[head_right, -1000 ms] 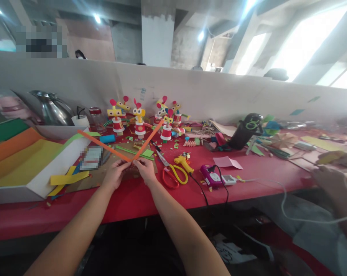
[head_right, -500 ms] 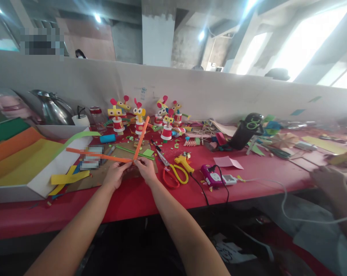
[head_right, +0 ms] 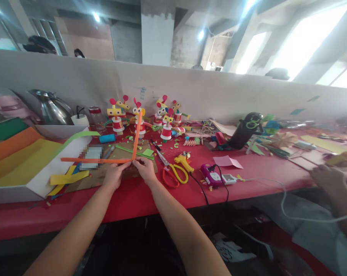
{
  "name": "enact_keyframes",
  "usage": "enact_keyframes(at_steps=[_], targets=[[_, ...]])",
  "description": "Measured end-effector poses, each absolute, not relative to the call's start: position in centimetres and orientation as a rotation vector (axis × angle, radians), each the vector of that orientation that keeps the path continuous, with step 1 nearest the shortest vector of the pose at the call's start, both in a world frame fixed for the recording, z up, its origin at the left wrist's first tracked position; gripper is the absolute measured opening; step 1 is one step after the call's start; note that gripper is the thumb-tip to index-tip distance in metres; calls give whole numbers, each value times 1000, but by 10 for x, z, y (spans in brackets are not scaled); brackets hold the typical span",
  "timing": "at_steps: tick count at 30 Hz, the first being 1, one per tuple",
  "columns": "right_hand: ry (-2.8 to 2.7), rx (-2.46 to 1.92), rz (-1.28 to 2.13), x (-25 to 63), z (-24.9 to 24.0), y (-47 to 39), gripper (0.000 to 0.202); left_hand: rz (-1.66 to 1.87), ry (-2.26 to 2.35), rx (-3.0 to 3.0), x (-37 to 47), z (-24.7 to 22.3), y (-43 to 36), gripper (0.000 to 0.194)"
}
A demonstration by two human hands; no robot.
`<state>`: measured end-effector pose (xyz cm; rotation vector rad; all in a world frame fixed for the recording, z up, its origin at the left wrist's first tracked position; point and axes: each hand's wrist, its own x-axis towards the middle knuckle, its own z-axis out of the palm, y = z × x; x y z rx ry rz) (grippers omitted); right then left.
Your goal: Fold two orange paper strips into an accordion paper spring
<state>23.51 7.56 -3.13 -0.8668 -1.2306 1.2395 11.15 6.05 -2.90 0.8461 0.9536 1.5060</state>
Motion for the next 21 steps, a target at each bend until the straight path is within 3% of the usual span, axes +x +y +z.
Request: enact_keyframes(at_steps=[12, 21], targets=[[-1183, -810, 1314, 238, -29, 78, 19, 1493, 914, 829, 112, -22, 59, 30], [-1194, -781, 1341, 239, -30, 78, 18, 1473, 927, 786, 109, -23, 60, 33]])
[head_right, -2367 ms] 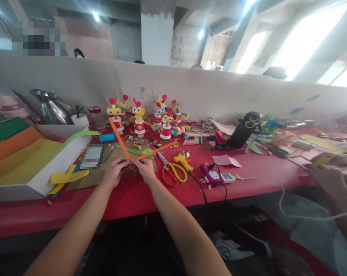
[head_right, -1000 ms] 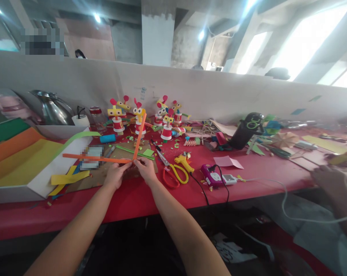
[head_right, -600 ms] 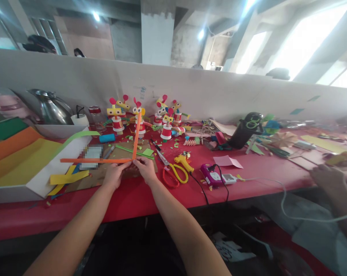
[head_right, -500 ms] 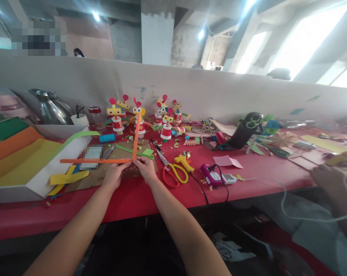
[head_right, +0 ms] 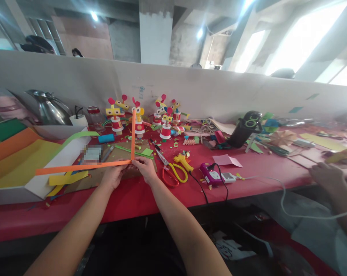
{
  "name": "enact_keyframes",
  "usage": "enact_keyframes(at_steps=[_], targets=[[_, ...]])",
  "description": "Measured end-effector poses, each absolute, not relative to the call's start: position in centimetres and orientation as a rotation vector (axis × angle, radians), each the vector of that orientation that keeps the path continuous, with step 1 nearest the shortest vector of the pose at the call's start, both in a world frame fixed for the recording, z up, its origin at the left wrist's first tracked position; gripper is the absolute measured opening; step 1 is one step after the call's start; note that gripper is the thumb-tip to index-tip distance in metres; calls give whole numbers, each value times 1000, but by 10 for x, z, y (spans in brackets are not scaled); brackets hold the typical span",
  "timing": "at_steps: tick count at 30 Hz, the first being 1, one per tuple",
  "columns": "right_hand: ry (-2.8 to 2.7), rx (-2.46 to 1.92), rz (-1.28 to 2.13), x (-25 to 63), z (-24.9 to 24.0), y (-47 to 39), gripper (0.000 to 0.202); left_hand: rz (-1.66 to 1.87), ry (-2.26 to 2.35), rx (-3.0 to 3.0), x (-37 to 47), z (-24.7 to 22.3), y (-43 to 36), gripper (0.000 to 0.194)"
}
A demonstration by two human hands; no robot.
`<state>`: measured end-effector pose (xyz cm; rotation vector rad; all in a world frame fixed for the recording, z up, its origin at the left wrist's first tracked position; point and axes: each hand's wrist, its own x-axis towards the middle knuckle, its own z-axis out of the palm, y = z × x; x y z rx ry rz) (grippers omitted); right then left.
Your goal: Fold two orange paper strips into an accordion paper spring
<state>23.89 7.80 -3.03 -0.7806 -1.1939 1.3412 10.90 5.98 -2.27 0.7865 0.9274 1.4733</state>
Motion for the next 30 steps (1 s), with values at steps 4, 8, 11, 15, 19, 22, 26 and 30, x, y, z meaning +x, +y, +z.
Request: enact_keyframes(at_steps=[4, 8, 11, 15, 19, 22, 26, 30], targets=[[-1192, -773, 1346, 239, -32, 79, 18, 1453, 913, 769, 109, -22, 60, 31], [-1188, -774, 1347, 239, -31, 79, 19, 1437, 909, 782, 108, -23, 60, 30], [-1175, -782, 1346, 238, -30, 78, 19, 1444, 914, 789, 107, -25, 61, 31], [-1176, -788, 1358, 238, -29, 75, 21, 1424, 917, 811, 106, -25, 61, 32], [-1179, -788, 1358, 237, -29, 74, 23, 1421, 943, 807, 106, -22, 59, 36], [-1182, -768, 1363, 237, -28, 73, 24, 1448, 939, 798, 106, -21, 59, 38], [-1174, -730, 1361, 235, -28, 71, 22, 1485, 931, 786, 108, -21, 60, 39], [-1162, -709, 1365, 233, -28, 69, 28, 1571, 951, 776, 108, -21, 61, 38]])
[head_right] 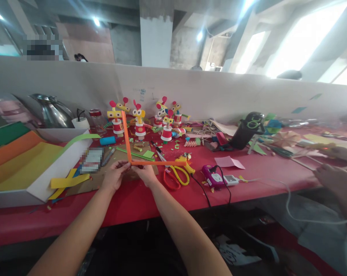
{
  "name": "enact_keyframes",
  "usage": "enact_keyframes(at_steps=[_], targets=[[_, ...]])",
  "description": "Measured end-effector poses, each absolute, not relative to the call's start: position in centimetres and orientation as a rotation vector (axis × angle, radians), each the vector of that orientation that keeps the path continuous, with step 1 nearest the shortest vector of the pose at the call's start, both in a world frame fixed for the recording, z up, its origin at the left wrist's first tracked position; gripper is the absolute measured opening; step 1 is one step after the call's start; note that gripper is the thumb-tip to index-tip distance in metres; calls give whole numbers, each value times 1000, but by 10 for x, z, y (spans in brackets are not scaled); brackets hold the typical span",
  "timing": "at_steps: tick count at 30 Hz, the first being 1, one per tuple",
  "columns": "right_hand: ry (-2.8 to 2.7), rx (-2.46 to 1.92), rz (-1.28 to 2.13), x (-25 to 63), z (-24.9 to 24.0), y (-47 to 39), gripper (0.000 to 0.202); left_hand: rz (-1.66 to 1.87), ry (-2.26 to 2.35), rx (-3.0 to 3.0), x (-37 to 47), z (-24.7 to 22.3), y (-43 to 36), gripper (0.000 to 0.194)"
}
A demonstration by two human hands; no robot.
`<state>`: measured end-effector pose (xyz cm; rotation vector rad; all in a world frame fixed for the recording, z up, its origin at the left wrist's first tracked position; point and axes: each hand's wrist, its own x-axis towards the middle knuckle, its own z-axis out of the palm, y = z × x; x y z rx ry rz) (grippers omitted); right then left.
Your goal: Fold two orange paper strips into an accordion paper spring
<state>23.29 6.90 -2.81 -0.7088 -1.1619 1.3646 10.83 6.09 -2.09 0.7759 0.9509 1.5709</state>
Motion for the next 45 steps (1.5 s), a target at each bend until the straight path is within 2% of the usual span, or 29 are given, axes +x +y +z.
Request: enact_keyframes(at_steps=[2, 7, 12, 17, 27, 34, 45], targets=[[-1143, -709, 1373, 232, -28, 68, 30, 1584, 932, 777, 109, -21, 61, 37], [-1098, -728, 1323, 232, -26, 69, 17, 1532, 898, 768, 109, -20, 60, 36], [-1122, -742, 1310, 233, -27, 71, 18, 1489, 884, 753, 108, -19, 60, 29], [-1139, -778, 1300, 234, -30, 73, 22, 1452, 960, 824, 107, -20, 59, 36], [-1224, -776, 1295, 235, -27, 71, 19, 1510, 969, 904, 105, -27, 63, 31], [-1174, -793, 1267, 236, -28, 71, 20, 1429, 1092, 1047, 105, -27, 61, 34], [-1255, -810, 1300, 239, -28, 73, 18, 1227, 1058, 1213, 98, -19, 57, 24]])
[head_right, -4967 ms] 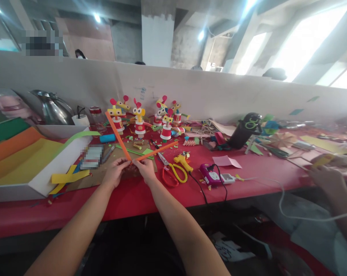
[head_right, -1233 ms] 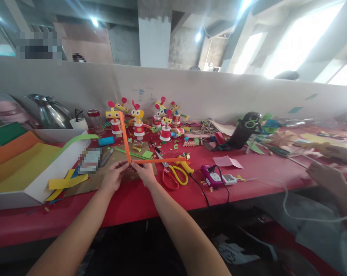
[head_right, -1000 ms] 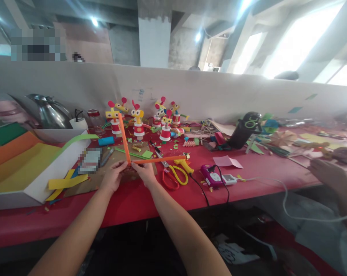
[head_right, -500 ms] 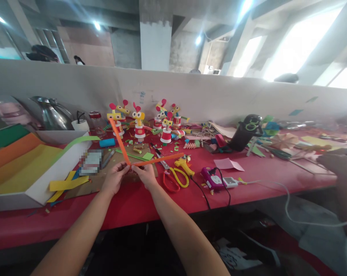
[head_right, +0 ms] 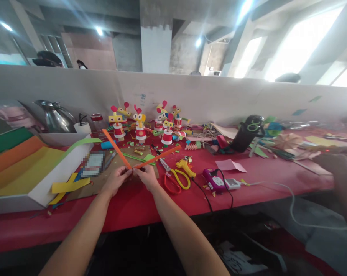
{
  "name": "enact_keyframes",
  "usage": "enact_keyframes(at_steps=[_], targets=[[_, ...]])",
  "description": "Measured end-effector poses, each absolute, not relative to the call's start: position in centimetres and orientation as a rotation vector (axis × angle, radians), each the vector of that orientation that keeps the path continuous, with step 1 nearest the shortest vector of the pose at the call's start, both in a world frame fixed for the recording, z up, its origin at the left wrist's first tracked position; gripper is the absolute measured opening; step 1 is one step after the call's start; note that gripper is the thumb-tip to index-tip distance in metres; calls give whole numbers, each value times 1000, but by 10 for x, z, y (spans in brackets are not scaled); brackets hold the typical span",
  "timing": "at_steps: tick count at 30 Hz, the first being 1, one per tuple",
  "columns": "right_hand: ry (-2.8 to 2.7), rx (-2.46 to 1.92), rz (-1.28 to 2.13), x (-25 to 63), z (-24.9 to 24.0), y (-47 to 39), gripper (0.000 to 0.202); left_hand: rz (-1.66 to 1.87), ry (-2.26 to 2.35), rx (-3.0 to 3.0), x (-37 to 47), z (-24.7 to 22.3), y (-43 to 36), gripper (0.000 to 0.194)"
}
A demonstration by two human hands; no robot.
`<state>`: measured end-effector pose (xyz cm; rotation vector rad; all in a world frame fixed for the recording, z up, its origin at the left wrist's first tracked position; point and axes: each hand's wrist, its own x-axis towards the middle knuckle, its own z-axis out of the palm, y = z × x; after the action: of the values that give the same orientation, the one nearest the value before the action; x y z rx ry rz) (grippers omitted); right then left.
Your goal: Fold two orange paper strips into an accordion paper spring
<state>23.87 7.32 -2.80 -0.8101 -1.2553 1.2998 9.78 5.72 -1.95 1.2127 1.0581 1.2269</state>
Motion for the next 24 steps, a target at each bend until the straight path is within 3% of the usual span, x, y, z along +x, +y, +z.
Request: enact_keyframes(at_steps=[7, 16, 24], targets=[[-1326, -769, 1301, 236, -30, 71, 26, 1454, 1174, 1073, 101, -27, 61, 23], [-1287, -789, 1289, 238, -21, 68, 30, 1386, 1087, 980, 105, -22, 58, 21], [-1212, -859, 1205, 239, -21, 70, 32, 1439, 1172, 1027, 108, -23, 58, 30]])
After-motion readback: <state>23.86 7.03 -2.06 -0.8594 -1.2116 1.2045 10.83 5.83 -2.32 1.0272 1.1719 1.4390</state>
